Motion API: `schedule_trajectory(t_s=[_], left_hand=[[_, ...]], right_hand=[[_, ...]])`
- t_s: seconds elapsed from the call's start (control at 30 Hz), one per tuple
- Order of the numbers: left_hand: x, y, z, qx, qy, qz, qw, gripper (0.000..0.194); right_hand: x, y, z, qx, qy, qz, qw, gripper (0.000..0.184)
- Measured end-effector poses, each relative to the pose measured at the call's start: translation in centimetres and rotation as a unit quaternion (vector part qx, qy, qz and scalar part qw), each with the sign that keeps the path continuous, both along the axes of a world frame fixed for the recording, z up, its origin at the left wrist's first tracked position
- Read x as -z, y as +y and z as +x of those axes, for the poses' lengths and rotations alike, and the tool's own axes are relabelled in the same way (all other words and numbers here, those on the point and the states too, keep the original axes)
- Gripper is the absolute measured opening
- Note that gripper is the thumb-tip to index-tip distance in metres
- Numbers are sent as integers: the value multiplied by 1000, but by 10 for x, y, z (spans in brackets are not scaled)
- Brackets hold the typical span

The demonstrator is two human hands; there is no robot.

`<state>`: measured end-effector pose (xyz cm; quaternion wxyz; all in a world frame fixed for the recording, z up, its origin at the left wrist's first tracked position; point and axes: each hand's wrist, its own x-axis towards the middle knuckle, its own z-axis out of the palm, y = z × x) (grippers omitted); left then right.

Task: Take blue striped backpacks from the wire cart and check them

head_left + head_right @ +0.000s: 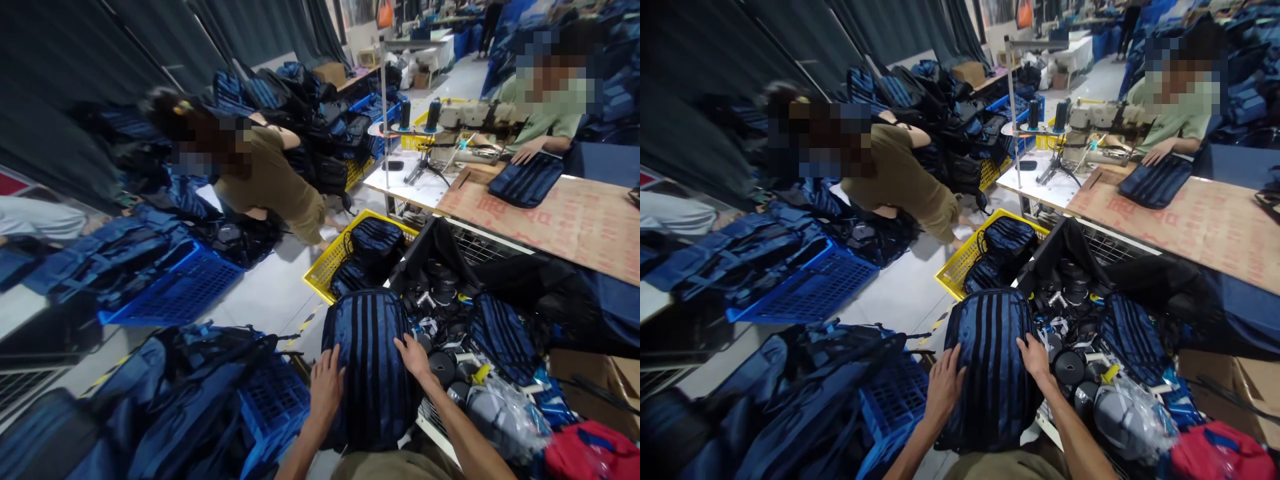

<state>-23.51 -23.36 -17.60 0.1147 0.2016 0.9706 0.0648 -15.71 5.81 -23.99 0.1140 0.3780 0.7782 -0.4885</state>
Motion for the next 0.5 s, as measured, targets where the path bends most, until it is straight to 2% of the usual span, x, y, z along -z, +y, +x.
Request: schedule_trajectory(t_s=[0.13, 0.23, 0.37, 0.5], left_hand=[[12, 48, -12, 54, -41, 57, 996, 55], [34, 64, -17, 53, -61, 36, 996, 56], [72, 58, -18, 55, -26, 32, 998, 61], [102, 45, -18, 58, 29, 64, 996, 58]], right_hand=[[3, 12, 17, 74, 49, -48, 995, 60], [23, 31, 46, 164, 49, -100, 980, 62], [75, 63, 111, 296, -8, -149, 943, 47], [136, 89, 183, 415, -96, -171, 888, 35]])
